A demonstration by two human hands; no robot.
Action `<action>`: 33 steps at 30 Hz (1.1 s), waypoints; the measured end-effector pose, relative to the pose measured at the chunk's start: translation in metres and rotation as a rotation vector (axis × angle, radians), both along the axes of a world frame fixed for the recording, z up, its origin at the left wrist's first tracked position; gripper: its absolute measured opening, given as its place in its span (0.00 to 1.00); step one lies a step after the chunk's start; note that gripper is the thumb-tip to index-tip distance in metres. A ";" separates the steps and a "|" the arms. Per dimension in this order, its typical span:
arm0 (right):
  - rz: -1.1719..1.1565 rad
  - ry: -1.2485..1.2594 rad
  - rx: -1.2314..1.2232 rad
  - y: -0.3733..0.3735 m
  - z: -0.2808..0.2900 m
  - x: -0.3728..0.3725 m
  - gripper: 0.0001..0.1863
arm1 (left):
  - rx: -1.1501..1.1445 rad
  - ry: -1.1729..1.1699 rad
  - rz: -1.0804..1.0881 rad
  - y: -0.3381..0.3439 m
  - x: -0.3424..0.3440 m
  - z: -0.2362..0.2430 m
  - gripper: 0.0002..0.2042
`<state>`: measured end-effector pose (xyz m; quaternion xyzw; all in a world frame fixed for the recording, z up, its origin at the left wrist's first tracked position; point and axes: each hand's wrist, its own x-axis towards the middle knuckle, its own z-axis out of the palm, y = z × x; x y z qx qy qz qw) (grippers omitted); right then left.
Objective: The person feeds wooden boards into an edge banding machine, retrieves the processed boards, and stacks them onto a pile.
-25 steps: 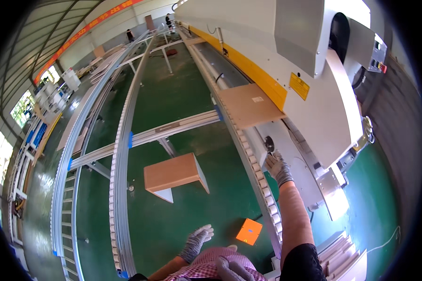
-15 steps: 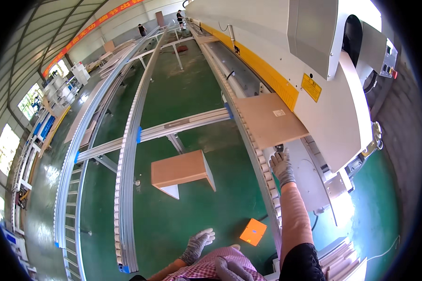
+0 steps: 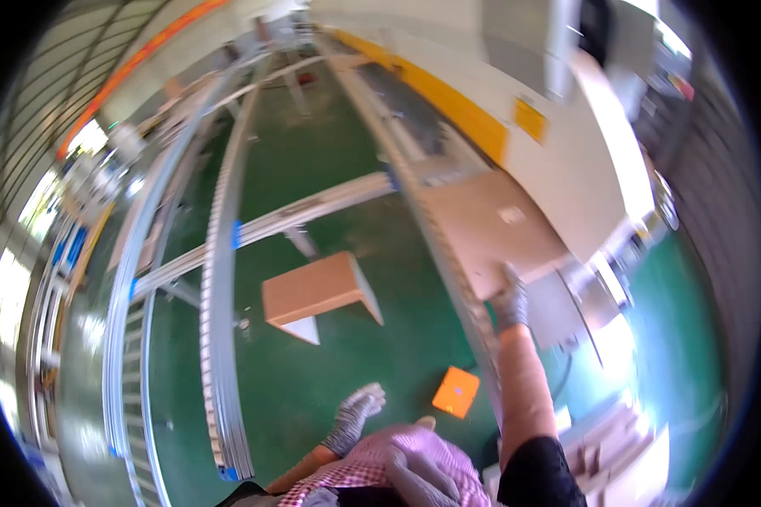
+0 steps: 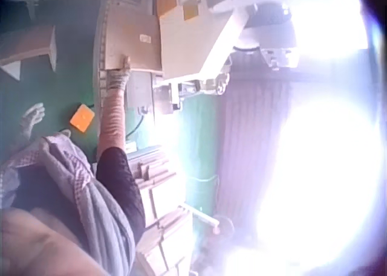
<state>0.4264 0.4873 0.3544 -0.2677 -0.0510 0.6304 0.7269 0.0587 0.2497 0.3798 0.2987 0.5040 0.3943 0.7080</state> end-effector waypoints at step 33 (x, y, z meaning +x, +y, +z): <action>-1.121 0.157 -0.438 -0.918 -0.029 -0.059 0.33 | 0.957 0.669 -1.634 -0.324 0.435 -0.041 0.37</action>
